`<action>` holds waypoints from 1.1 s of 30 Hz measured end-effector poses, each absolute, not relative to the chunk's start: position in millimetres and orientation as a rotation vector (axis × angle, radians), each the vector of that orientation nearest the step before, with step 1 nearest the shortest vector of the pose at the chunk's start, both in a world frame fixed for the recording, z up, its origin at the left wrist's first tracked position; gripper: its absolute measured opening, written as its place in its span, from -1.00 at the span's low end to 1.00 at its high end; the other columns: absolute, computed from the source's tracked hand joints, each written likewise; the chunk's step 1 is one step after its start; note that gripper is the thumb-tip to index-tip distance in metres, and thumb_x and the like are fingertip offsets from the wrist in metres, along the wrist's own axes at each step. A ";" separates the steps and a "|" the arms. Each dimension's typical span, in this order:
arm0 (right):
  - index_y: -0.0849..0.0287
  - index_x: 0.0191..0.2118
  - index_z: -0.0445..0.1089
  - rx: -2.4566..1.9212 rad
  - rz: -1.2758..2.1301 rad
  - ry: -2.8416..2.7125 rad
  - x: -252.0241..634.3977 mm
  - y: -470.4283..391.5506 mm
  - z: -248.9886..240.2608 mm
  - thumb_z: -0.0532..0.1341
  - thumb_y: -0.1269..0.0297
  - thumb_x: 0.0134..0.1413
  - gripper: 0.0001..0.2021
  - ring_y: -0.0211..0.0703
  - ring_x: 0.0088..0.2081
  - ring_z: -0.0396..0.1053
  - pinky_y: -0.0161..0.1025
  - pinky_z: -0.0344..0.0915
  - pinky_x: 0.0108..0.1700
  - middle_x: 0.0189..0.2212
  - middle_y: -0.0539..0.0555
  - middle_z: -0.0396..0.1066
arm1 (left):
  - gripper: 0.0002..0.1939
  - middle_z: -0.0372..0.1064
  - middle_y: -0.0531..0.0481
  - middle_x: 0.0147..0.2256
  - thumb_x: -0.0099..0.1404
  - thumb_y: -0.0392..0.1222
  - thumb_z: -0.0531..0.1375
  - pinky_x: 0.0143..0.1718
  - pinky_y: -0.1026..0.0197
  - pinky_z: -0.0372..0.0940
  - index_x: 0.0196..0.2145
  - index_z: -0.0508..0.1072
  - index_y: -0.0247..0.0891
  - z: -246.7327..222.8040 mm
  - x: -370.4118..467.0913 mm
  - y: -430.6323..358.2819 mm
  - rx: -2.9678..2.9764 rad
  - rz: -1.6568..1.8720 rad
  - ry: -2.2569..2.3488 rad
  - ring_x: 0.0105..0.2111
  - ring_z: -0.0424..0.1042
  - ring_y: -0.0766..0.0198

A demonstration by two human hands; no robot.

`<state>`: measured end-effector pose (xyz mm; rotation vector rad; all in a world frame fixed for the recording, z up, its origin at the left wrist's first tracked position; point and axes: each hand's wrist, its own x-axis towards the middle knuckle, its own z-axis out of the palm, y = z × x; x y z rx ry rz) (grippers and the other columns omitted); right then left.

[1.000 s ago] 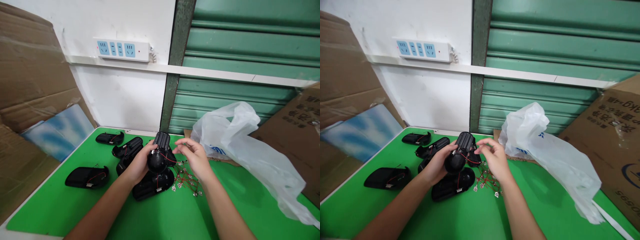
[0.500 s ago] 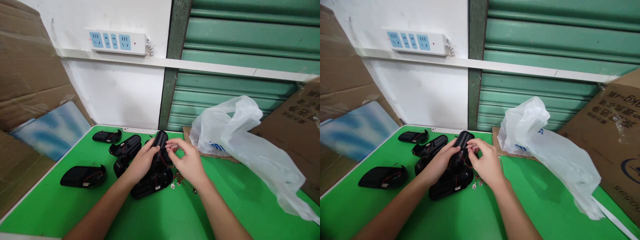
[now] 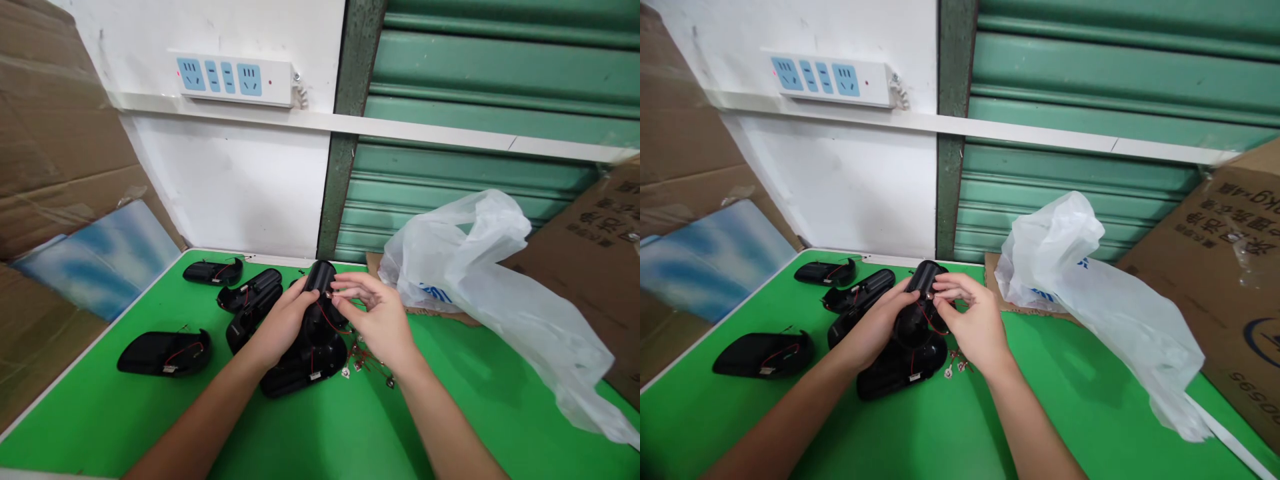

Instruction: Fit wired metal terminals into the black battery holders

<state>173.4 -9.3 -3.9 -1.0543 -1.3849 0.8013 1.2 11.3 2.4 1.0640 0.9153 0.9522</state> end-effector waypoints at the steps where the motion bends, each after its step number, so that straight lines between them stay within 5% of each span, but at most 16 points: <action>1: 0.11 -0.05 0.55 -1.057 0.814 -1.367 173.8 -8.6 -3.7 0.39 0.35 0.08 -0.72 -0.16 -0.20 0.61 -0.18 0.56 -0.05 -0.13 0.10 0.63 | -0.42 0.46 -0.06 0.20 0.28 -0.02 0.28 0.25 0.07 0.21 0.23 0.48 -0.17 1.7 1.2 11.7 1.055 0.949 0.911 0.22 0.39 -0.05; 16: 0.07 -0.10 0.58 -1.216 0.327 -1.582 169.2 -14.2 -3.2 0.26 0.50 0.12 -0.73 -0.12 -0.19 0.60 -0.15 0.48 -0.03 -0.24 0.00 0.64 | -0.49 0.50 -0.05 0.14 0.35 -0.03 0.21 0.21 0.06 0.22 0.22 0.48 -0.15 -0.7 1.5 11.4 1.171 0.935 0.948 0.16 0.42 -0.04; 33: 0.06 -0.10 0.54 -1.187 0.189 -1.677 160.0 -18.8 -4.9 0.26 0.47 0.18 -0.77 -0.10 -0.23 0.58 -0.15 0.48 -0.08 -0.27 0.01 0.63 | -0.56 0.50 -0.06 0.12 0.34 -0.11 0.19 0.21 0.11 0.20 0.16 0.51 -0.16 -3.7 2.4 12.2 1.237 0.986 0.897 0.17 0.39 -0.01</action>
